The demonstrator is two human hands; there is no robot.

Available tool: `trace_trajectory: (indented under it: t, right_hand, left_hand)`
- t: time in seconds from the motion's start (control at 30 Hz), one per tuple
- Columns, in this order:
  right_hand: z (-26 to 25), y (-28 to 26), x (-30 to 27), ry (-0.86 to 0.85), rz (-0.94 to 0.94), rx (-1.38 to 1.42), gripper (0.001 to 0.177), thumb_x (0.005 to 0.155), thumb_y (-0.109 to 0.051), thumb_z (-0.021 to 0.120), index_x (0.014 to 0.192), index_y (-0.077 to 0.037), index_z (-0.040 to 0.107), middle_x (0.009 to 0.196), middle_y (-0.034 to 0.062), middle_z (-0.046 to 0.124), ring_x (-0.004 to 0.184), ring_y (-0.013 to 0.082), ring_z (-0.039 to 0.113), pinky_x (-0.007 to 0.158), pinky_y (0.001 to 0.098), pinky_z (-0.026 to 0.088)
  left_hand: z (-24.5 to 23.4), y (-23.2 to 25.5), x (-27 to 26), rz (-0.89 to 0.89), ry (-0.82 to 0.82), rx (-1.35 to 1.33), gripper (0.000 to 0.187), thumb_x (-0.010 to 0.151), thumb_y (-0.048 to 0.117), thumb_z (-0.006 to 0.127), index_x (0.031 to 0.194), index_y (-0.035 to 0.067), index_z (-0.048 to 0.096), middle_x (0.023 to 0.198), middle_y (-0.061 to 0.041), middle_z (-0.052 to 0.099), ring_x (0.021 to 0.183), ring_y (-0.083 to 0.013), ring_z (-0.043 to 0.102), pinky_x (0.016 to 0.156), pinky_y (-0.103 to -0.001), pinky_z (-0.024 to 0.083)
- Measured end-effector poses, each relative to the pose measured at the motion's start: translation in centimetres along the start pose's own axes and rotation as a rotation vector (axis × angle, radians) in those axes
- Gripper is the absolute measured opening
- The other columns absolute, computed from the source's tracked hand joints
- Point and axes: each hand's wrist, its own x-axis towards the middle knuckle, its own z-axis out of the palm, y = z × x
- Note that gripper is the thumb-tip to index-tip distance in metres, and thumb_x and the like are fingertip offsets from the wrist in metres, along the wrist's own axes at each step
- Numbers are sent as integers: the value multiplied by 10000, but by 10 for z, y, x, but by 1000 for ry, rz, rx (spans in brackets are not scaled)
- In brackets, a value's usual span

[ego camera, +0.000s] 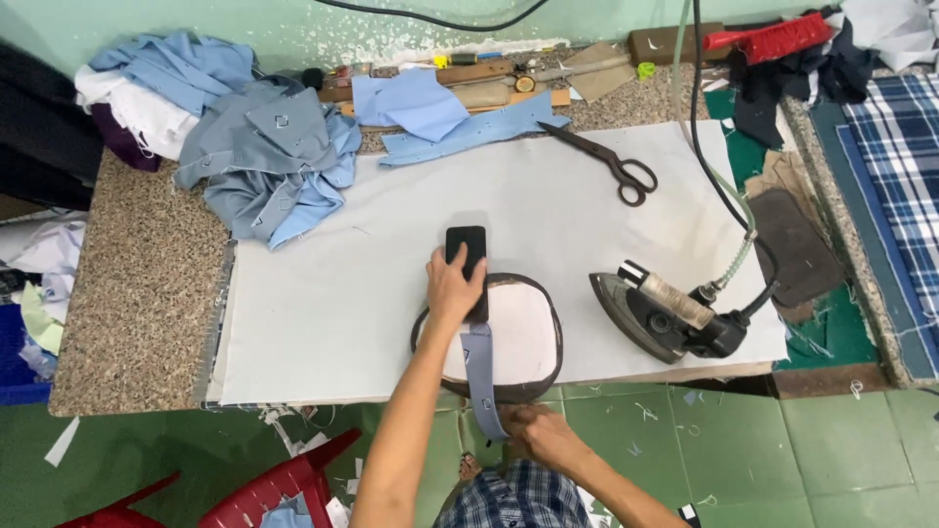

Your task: The person irons several light blue fabric pieces on a small ironing board using a steam iron. They repeatedly fold the fabric, press it with the iron, and use a black foam block to apply pressure to the seams.

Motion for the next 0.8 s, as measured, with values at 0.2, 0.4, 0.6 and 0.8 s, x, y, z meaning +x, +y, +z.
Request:
trace_trajectory:
  t: [0.2,0.4,0.6,0.8]
  right_hand:
    - [-139,-25,4,-84,24,193,127,941,-90,632,1026,-25,701,1000,85,739,864,316,676,669,431,526]
    - [-238,-45,57,-215,84,368,383,970,-360,555,1282,-177,680,787,15,739,609,178,611,584,306,461]
    - [-205,-73,135,-213,44,-336,937,793,-360,774,1564,-293,246,1053,10,513,838,249,631,557,459,548]
    - [-123,-39,222,-200,191,-156,562,831,-87,613,1372,-234,576,1252,11,663,1018,309,687,752,478,610]
  left_hand:
    - [-81,25,-24,663,197,-188,582,947,341,697,1414,23,559,1522,-226,465,1394,-389,484,1151,-530,395]
    - [-142,51,-142,664,-425,-7,1117,712,806,486,1581,135,280,1451,-251,461,1380,-411,385,1224,-582,177]
    - [-164,-34,-171,94,-5,-414,609,777,106,625,1368,66,482,1226,-152,645,1073,-265,632,775,-378,676]
    - [-184,-164,-195,-432,340,-184,421,828,292,674,1239,211,709,1194,-9,748,1014,-224,729,794,-423,586]
